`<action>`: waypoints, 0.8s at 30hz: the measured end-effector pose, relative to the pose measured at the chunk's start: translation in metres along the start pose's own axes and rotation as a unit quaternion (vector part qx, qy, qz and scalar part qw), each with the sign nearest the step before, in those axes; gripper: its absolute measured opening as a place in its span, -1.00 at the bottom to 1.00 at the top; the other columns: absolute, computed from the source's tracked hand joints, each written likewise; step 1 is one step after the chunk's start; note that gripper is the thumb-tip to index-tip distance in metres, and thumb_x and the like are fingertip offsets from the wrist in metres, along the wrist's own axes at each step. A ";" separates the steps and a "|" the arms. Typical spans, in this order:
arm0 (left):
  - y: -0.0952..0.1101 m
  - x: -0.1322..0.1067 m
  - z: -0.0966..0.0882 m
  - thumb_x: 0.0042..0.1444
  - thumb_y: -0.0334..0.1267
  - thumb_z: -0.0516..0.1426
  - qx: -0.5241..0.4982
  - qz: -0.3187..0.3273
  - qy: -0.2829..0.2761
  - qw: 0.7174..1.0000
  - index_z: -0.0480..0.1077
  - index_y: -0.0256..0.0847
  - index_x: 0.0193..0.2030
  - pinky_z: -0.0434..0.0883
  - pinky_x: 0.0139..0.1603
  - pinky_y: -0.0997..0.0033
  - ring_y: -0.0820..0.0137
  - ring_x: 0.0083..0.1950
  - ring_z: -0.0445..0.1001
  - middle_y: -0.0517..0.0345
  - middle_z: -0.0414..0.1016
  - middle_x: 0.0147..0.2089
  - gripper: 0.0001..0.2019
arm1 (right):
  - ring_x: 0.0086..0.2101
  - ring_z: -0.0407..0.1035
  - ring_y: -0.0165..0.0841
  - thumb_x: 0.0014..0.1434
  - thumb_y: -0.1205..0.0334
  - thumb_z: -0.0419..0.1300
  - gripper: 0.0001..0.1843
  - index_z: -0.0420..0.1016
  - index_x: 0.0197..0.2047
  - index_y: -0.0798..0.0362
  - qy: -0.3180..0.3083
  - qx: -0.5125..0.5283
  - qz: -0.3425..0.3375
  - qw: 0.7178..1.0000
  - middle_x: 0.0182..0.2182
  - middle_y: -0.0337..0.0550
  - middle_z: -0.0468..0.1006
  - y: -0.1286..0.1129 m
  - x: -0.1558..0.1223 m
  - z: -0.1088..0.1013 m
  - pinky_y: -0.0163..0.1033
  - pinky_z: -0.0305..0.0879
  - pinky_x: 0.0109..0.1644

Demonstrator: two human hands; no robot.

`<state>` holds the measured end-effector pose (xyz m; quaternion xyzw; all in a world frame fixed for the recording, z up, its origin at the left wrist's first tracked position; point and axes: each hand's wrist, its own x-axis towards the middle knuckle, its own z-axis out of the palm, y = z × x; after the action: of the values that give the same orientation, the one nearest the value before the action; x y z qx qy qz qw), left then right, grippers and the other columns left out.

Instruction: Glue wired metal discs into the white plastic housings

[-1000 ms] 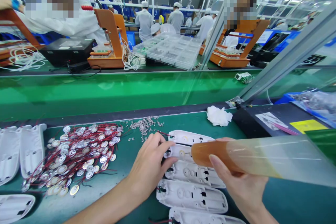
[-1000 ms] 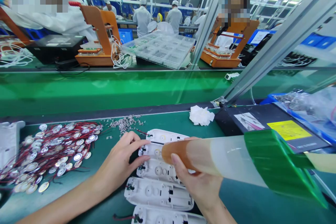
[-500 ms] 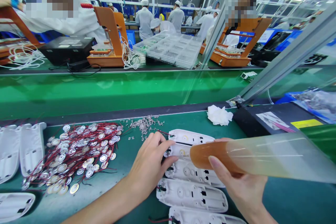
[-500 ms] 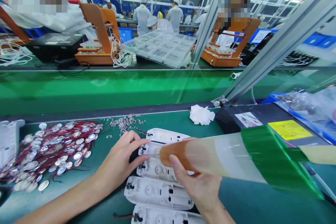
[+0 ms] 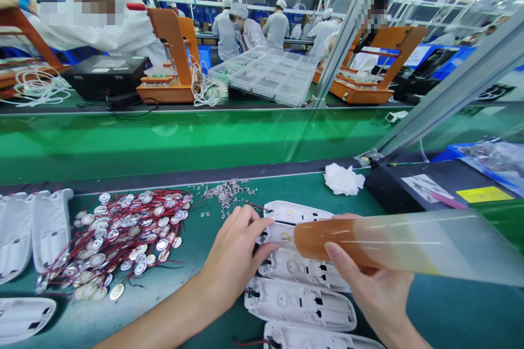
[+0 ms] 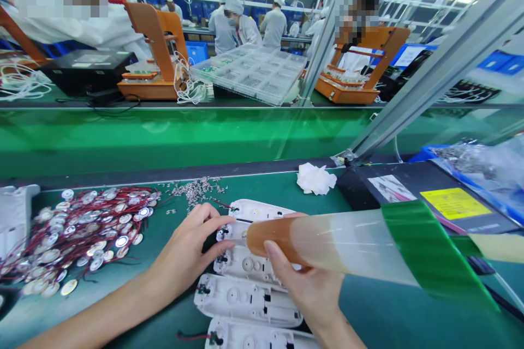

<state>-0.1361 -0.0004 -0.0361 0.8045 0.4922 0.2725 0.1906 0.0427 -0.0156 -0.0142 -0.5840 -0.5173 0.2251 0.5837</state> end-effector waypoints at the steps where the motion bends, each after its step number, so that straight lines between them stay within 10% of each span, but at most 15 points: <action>1: 0.000 0.000 0.000 0.08 -0.41 0.18 0.000 -0.001 0.002 1.000 0.32 -0.20 -0.05 0.32 -0.29 0.27 0.30 -0.24 0.25 0.13 0.26 -0.27 -0.72 | -0.34 0.46 -0.30 -0.06 0.04 0.28 -0.65 0.46 -0.22 0.06 0.003 0.002 -0.002 1.000 -0.29 -0.10 0.53 0.000 0.000 0.000 -0.27 0.46 -0.29; 24: 0.001 0.000 0.001 0.09 -0.41 0.18 0.003 0.000 0.006 1.000 0.32 -0.21 -0.05 0.31 -0.29 0.28 0.30 -0.24 0.25 0.13 0.26 -0.28 -0.72 | -0.41 0.38 -0.34 -0.15 -0.01 0.31 -0.64 0.46 -0.34 0.07 0.046 -0.042 0.009 0.998 -0.37 -0.10 0.45 0.006 0.003 -0.003 -0.25 0.44 -0.33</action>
<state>-0.1352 -0.0010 -0.0364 0.8036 0.4939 0.2760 0.1848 0.0489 -0.0135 -0.0184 -0.6223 -0.4940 0.1812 0.5796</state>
